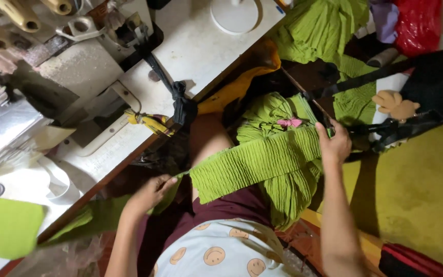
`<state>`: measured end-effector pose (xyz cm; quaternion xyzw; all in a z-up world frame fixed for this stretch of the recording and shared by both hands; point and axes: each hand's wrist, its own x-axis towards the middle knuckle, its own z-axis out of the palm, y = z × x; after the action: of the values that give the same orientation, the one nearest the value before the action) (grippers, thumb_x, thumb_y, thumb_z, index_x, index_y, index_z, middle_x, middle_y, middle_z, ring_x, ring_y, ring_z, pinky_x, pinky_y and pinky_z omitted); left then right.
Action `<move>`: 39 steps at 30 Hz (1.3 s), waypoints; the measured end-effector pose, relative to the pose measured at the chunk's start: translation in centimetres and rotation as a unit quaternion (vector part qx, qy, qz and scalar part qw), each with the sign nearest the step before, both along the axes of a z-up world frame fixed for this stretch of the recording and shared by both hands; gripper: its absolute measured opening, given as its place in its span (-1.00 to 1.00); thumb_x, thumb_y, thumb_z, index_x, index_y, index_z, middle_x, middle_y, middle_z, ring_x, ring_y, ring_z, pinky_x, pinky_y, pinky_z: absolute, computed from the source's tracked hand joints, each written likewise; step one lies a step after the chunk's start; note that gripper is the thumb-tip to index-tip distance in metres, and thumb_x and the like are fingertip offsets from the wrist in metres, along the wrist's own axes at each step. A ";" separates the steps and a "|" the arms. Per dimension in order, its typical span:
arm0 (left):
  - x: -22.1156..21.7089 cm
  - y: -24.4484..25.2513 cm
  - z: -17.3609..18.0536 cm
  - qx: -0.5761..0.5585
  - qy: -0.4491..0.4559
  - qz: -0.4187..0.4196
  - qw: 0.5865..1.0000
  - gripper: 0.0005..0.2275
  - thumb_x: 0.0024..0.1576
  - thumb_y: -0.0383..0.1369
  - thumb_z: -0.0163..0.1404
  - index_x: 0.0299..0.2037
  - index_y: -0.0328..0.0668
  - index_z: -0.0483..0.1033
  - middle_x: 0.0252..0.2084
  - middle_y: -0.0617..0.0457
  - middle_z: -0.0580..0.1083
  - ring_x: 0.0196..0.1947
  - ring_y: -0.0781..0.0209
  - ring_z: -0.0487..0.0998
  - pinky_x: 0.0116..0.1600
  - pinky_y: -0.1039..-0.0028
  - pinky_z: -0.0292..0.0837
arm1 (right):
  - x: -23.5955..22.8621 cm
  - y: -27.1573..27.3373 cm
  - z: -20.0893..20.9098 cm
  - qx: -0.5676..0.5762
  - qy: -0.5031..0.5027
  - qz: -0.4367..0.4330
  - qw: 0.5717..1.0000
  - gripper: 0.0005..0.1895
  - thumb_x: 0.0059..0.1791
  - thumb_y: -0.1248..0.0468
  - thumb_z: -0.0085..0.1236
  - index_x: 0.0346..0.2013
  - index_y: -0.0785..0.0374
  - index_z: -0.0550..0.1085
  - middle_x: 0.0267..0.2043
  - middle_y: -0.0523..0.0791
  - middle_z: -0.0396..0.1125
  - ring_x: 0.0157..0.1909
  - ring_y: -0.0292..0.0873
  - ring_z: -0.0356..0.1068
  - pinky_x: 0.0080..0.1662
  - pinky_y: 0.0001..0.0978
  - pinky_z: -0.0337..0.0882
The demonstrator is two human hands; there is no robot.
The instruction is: Trimming excess material and folding green textured fabric at a sewing workstation.
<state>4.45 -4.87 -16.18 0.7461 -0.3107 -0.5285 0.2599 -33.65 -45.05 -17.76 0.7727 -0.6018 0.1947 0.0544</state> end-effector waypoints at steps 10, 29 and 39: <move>-1.6 0.0 7.0 -0.047 -0.062 0.082 0.994 -0.73 0.17 -0.13 -0.07 -0.28 -0.10 0.61 -0.40 -0.14 0.60 -0.27 -0.11 0.62 -0.14 0.20 0.47 | 18.4 24.8 8.8 0.242 -0.006 0.401 0.884 -0.72 -0.04 0.01 0.13 -0.19 0.10 0.54 -0.55 -0.09 0.42 -0.62 -0.23 0.37 -0.52 -0.49 0.32; -3.8 1.2 12.1 -0.149 0.041 -0.116 0.981 -0.75 0.16 -0.15 -0.07 -0.01 0.06 0.30 -0.36 0.13 0.56 -0.44 0.25 0.59 -0.32 0.46 0.49 | 12.7 21.3 9.2 0.598 -0.271 0.333 0.677 -0.59 -0.15 0.13 0.25 -0.12 0.29 0.48 -0.07 -0.10 0.44 -0.08 -0.23 0.47 -0.07 -0.57 0.48; 2.1 6.6 14.1 0.099 0.085 -0.127 0.983 -0.82 0.08 -0.21 0.05 -0.38 0.08 0.74 -0.57 0.32 0.63 -0.54 0.49 0.62 -0.34 0.67 0.45 | -1.8 7.6 16.7 0.326 -0.294 -0.131 0.889 -0.85 0.04 0.14 0.18 -0.33 -0.01 0.37 -0.33 -0.28 0.24 -0.34 -0.33 0.13 -0.23 -0.51 0.19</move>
<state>6.55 1.75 -2.08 0.6749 -0.3261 -0.6467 0.1409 -35.42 -37.45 -1.07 0.5681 -0.7158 0.1969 -0.3553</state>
